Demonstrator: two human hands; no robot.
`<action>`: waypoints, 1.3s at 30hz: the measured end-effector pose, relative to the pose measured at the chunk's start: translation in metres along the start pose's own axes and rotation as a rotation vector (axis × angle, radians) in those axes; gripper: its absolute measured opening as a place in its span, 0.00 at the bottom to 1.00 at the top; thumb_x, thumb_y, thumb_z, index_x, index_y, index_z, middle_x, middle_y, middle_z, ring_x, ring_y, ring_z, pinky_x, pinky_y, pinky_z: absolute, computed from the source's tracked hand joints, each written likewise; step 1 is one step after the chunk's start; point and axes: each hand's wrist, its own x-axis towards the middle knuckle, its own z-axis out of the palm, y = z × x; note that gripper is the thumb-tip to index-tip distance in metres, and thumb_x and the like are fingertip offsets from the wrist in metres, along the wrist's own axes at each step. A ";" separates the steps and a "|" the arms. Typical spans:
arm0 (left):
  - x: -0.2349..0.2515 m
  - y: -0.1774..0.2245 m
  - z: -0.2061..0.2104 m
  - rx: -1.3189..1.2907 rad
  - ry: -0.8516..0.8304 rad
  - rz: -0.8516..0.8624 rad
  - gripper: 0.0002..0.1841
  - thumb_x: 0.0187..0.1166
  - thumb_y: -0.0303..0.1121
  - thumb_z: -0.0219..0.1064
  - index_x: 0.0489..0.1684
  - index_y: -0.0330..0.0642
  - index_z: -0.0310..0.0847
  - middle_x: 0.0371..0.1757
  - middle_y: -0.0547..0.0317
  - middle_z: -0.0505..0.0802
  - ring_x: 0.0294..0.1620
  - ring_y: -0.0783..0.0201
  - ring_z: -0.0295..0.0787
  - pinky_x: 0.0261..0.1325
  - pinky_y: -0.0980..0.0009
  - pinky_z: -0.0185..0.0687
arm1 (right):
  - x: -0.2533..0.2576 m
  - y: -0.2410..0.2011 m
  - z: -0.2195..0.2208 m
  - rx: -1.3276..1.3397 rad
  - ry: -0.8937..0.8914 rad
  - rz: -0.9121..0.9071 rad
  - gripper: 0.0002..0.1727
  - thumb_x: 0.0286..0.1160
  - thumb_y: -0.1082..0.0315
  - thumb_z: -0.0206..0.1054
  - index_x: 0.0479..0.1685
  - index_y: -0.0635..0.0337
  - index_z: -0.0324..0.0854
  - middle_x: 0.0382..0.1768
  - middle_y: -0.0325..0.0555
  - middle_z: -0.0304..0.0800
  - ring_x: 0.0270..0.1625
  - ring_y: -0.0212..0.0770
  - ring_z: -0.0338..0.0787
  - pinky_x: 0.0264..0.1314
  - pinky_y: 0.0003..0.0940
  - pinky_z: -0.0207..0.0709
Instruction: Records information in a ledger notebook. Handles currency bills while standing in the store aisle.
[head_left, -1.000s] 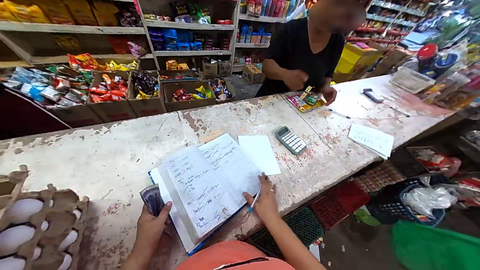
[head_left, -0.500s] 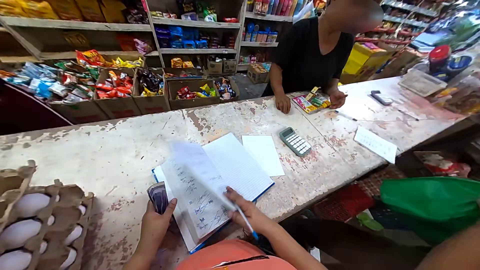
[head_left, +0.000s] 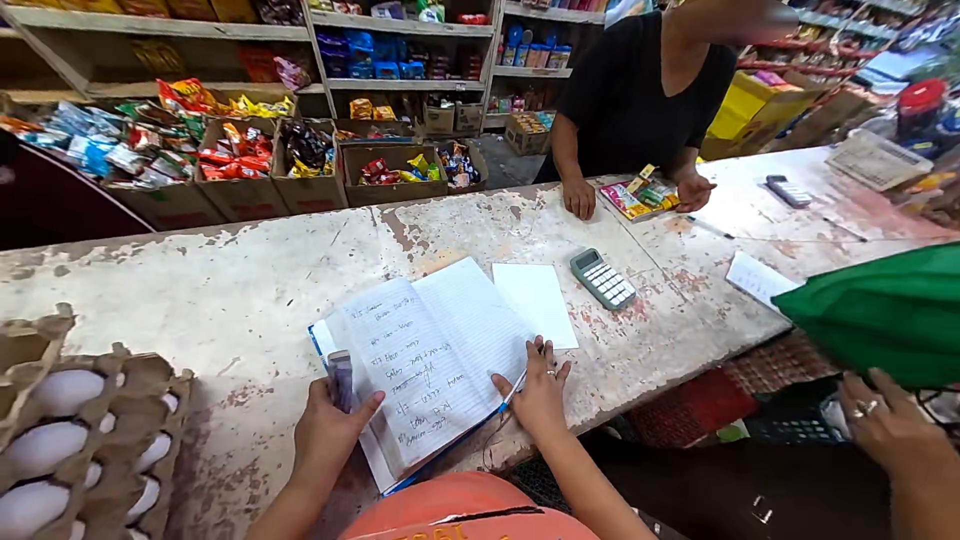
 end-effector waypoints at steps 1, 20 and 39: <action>-0.001 0.002 0.001 0.027 0.001 0.015 0.48 0.60 0.54 0.84 0.75 0.29 0.67 0.56 0.28 0.89 0.58 0.31 0.86 0.60 0.31 0.77 | 0.000 -0.004 0.004 0.067 0.049 -0.087 0.49 0.73 0.38 0.68 0.82 0.74 0.68 0.85 0.70 0.65 0.90 0.72 0.57 0.88 0.79 0.36; -0.001 -0.007 0.004 0.038 -0.006 0.093 0.43 0.60 0.51 0.84 0.71 0.31 0.73 0.63 0.34 0.87 0.60 0.39 0.88 0.61 0.38 0.80 | -0.010 -0.095 0.020 1.190 -0.545 -0.220 0.21 0.90 0.68 0.46 0.43 0.70 0.86 0.40 0.35 0.91 0.43 0.23 0.86 0.52 0.24 0.82; -0.040 -0.011 -0.016 0.122 -0.348 0.132 0.44 0.57 0.44 0.88 0.74 0.31 0.71 0.71 0.32 0.80 0.61 0.38 0.86 0.62 0.41 0.82 | -0.041 -0.101 0.043 1.031 -0.415 -0.224 0.09 0.74 0.69 0.71 0.28 0.62 0.79 0.22 0.30 0.81 0.24 0.19 0.78 0.31 0.18 0.75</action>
